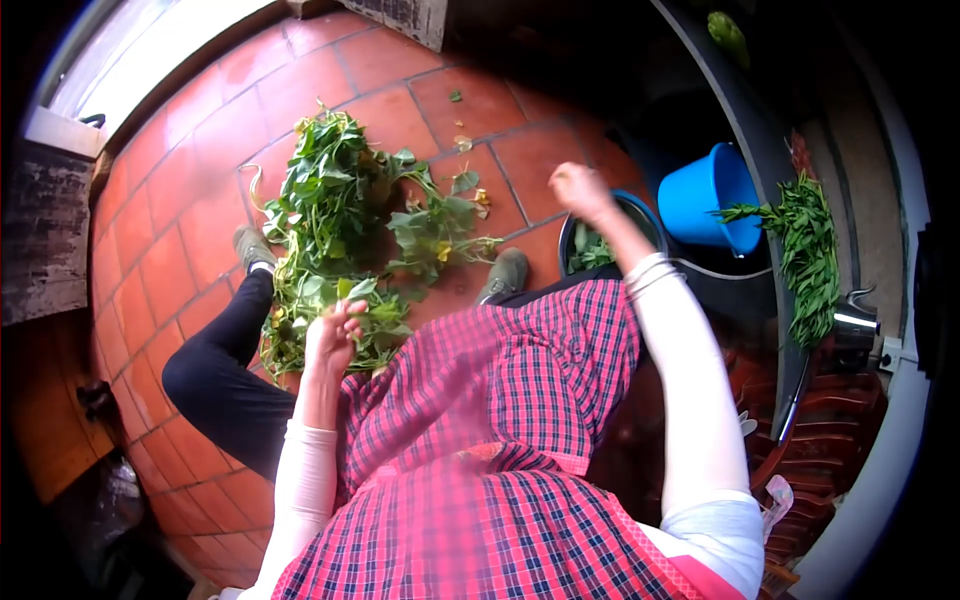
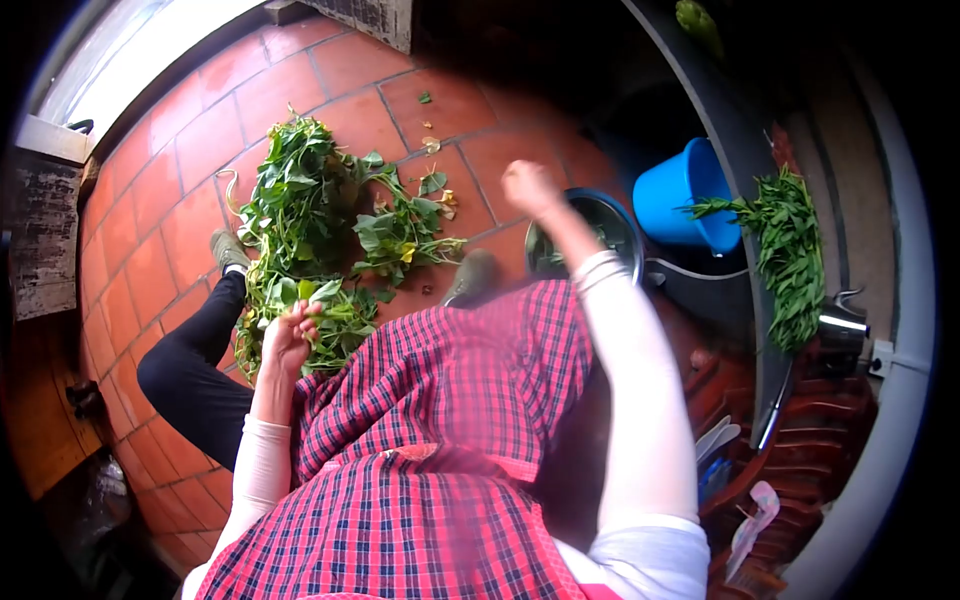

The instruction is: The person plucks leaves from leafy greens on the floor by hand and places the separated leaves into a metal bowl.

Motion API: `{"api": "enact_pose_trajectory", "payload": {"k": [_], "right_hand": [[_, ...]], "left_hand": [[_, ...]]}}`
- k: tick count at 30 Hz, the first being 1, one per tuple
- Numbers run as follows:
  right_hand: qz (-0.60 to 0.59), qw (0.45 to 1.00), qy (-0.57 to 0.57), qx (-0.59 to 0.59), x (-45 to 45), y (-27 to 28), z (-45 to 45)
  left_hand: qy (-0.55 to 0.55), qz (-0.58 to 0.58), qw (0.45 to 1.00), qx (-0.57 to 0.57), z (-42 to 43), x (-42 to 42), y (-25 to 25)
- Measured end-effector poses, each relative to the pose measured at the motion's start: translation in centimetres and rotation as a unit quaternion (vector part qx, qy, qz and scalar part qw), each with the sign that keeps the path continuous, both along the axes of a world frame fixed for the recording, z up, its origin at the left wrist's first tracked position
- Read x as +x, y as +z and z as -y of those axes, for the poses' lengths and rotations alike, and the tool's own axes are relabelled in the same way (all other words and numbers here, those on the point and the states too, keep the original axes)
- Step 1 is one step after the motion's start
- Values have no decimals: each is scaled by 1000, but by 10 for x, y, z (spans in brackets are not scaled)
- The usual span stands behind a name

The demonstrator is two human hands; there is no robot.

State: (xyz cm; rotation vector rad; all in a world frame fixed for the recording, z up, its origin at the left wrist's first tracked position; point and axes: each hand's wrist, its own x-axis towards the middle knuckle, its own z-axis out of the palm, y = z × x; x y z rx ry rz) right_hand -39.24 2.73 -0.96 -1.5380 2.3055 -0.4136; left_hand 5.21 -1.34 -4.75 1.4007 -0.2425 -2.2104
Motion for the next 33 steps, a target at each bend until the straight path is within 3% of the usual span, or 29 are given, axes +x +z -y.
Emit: {"api": "enact_pose_trajectory", "payload": {"k": [2,4,6,8,9,10,12,14,15,16,18,19,20,22,24,26,28,30,31,32,33], "right_hand": [[-8,999,-19,27,-49,22,-23],[-18,995,-24,99,-79,8,-57],[19,985,-10,169,-108,-46,-102],[76,978,-31,193,-145,-151,-166],[142,904,-135,380,-136,-127,-150],[70,920,-84,376,-140,-126,-140],[-14,952,41,303,-138,-96,-90],[43,940,159,298,-127,-78,-20],[40,943,185,273,-114,-84,6],[36,945,214,246,-98,-89,32],[63,945,201,250,-56,-117,79],[74,949,176,252,-32,-130,97],[86,952,150,253,-8,-145,111],[141,961,133,196,28,-200,123],[99,982,25,159,70,-256,122],[42,986,-31,160,109,-257,120],[50,965,-64,249,115,-262,126],[90,966,-56,235,97,-274,138],[135,981,-45,131,83,-278,141],[170,981,22,88,74,-245,154],[317,936,-34,151,62,-205,158]], "left_hand": [[0,32,995,91,1,24,-43],[69,131,980,133,-4,40,-78],[112,186,960,176,-9,64,-98],[80,224,959,153,-16,89,-103],[35,296,944,145,-15,87,-96],[-10,365,920,138,-15,86,-91],[-25,389,911,130,-15,90,-94],[-90,416,905,-18,-16,99,-111],[-255,527,809,-55,-12,94,-111],[-404,610,675,-92,-7,83,-104],[-543,634,539,-109,1,54,-65],[-576,609,538,-93,11,26,-26],[-607,587,526,-102,12,30,-29],[-629,564,525,-105,17,25,-26],[-613,554,536,-172,19,23,-26],[-528,548,594,-261,19,24,-32],[-441,535,622,-364,21,21,-38],[-408,497,679,-355,27,14,-37],[-389,476,706,-352,31,9,-34],[-369,443,726,-375,36,2,-27],[-335,388,774,-370,40,-5,-25]]}}
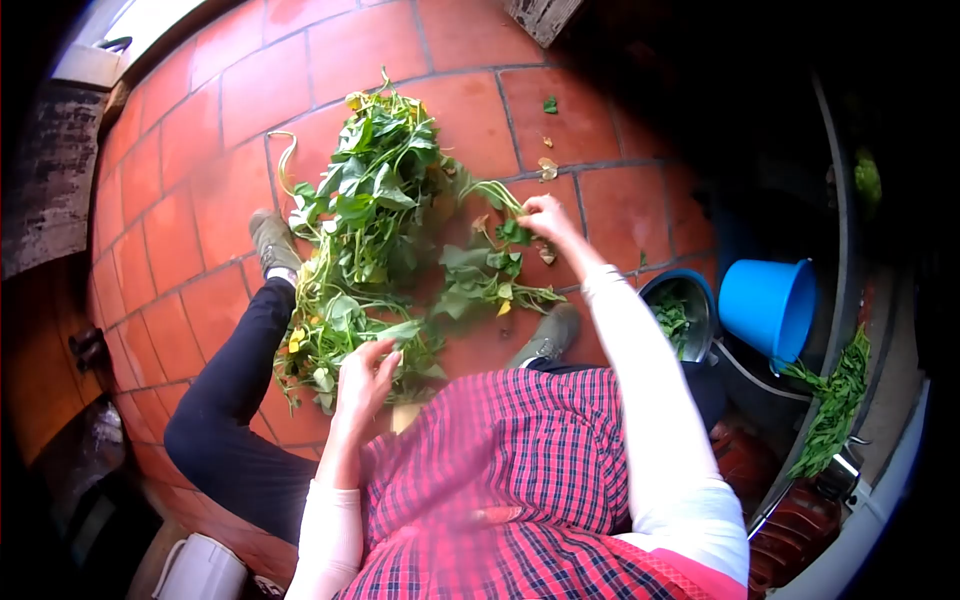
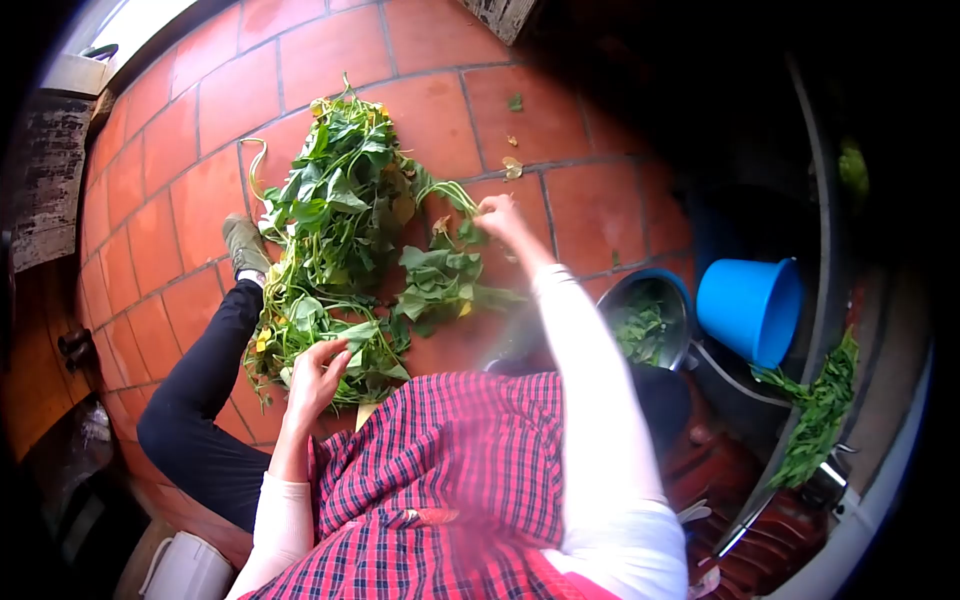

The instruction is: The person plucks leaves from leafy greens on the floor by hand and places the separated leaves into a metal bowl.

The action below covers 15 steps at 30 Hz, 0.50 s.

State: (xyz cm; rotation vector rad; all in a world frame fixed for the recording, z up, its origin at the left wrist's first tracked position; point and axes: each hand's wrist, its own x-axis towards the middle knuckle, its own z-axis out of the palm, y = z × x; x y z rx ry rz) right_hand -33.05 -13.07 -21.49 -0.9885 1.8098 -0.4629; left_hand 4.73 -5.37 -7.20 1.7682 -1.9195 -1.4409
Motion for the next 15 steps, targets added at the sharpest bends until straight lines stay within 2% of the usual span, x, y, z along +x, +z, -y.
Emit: {"api": "enact_pose_trajectory", "payload": {"k": [3,5,6,7,9,11,12,13,15], "right_hand": [[140,986,43,78,-3,107,-1],[170,981,79,46,10,145,-23],[241,968,57,49,21,159,-36],[262,963,52,47,35,181,-48],[334,942,17,42,62,208,-75],[381,918,-47,96,91,243,-99],[389,918,-22,75,94,234,-110],[407,908,-29,96,99,237,-119],[414,907,-28,66,103,237,-132]], "left_hand": [[7,-166,985,45,17,-30,16],[-14,-209,973,93,27,-56,29],[13,-248,957,149,27,-70,34],[72,-350,897,260,26,-84,44],[121,-435,838,306,18,-103,35],[199,-547,733,352,12,-114,54],[184,-532,759,325,10,-109,41],[206,-534,759,312,4,-107,49],[191,-521,770,315,-1,-94,56]]}}
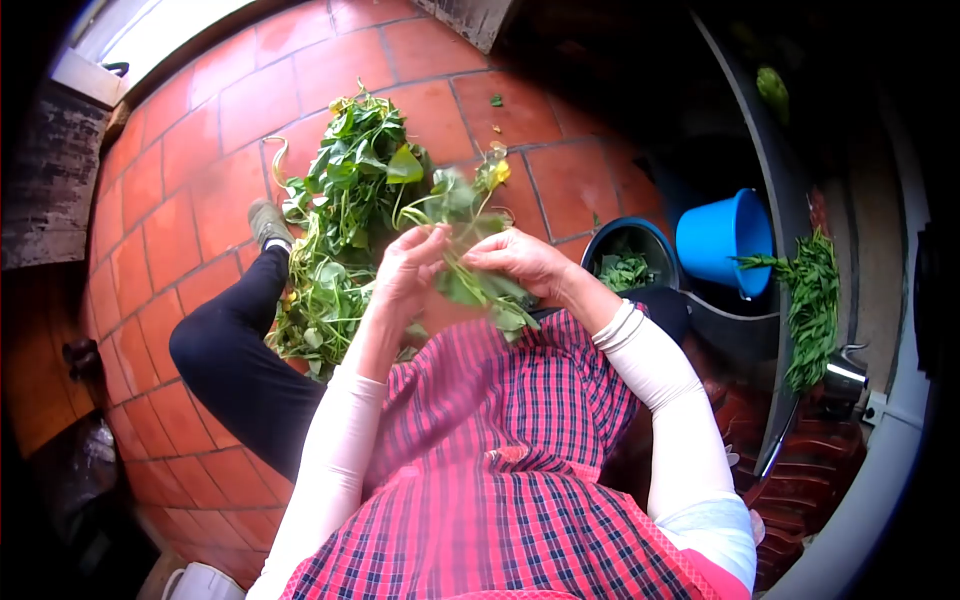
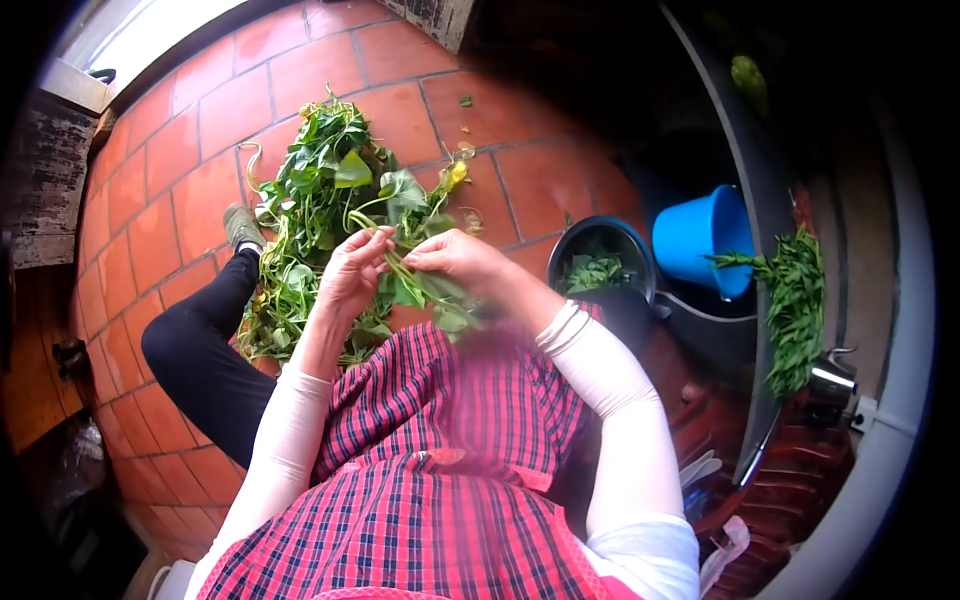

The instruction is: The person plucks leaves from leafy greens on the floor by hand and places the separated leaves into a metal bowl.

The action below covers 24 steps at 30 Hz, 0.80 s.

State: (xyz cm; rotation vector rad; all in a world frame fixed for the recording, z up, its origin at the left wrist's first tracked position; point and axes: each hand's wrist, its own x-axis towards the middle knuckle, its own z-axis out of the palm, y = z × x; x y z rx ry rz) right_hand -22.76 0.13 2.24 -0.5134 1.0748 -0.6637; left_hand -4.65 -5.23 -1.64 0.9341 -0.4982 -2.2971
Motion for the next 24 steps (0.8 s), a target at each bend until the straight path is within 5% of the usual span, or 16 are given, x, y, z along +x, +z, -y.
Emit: {"api": "enact_pose_trajectory", "payload": {"k": [3,7,14,20,24], "right_hand": [[-95,995,22,-1,-2,16,-12],[-259,927,-48,-268,-3,-15,-32],[-111,969,-86,-205,25,43,-42],[-304,911,33,-275,43,26,-32],[-234,945,41,-224,49,7,-24]], "left_hand": [[16,20,1000,6,-2,25,6],[74,39,996,11,-5,44,13],[114,63,991,8,-13,46,-1],[98,61,993,-9,-15,42,-1],[61,69,996,-6,-18,43,5]]}}
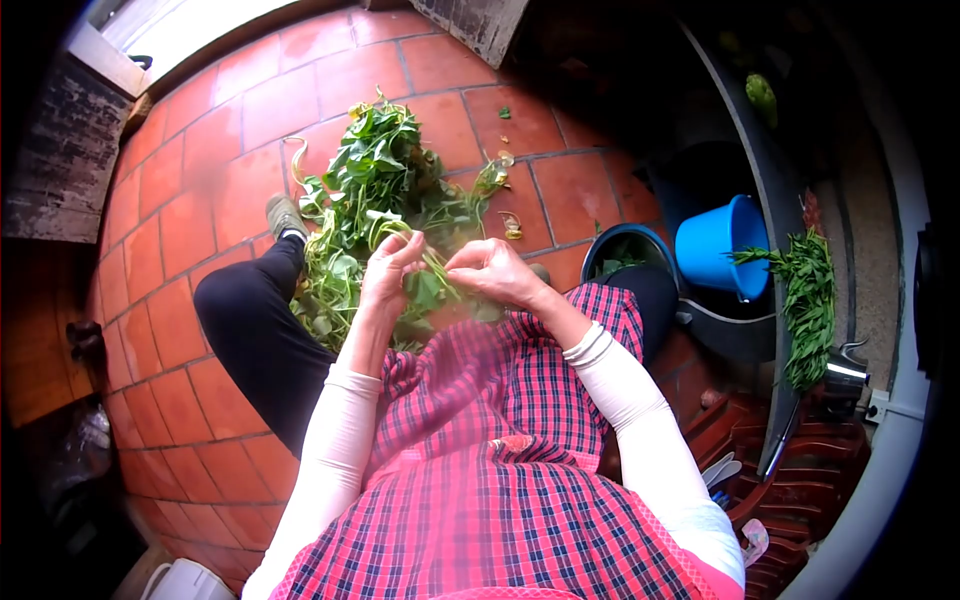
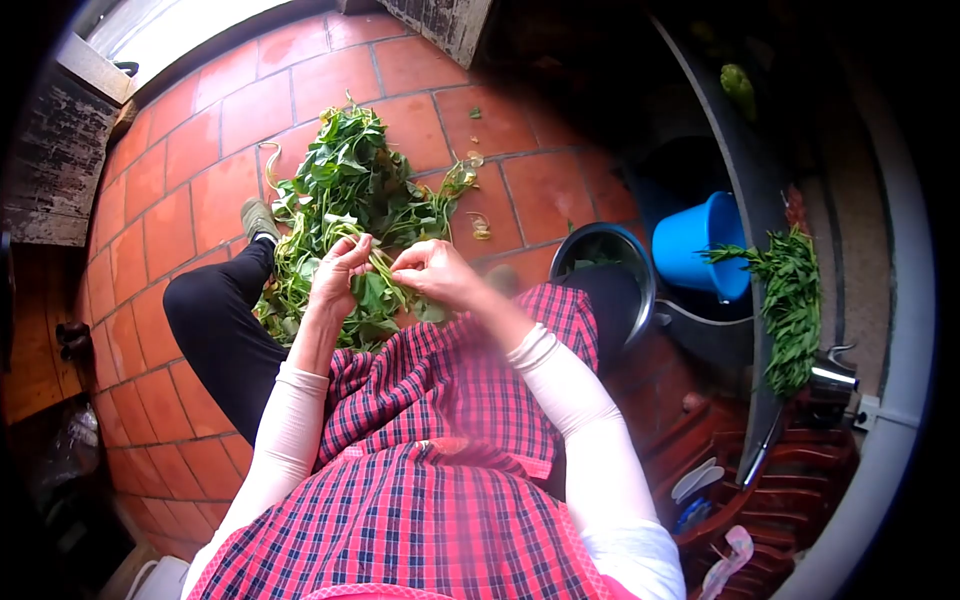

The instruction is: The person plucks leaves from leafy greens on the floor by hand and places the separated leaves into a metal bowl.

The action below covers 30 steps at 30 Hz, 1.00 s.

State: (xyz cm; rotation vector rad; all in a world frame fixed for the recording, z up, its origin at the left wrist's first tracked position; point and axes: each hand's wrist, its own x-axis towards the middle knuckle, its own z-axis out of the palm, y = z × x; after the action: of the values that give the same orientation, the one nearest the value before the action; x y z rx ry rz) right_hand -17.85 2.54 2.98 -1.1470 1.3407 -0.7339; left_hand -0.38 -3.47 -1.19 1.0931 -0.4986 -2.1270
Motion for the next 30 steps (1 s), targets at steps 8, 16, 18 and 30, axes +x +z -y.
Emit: {"api": "enact_pose_trajectory", "payload": {"k": [8,16,18,30], "right_hand": [[-215,968,-85,-98,7,-29,11],[107,976,-183,47,-61,-34,9],[160,976,-146,4,-49,-15,5],[124,987,-95,-49,-42,-29,7]], "left_hand": [[-77,-61,995,23,-6,0,-16],[-16,-325,940,102,5,19,-44],[-15,-364,925,106,8,22,-58],[-32,-261,964,35,6,43,-17]]}}
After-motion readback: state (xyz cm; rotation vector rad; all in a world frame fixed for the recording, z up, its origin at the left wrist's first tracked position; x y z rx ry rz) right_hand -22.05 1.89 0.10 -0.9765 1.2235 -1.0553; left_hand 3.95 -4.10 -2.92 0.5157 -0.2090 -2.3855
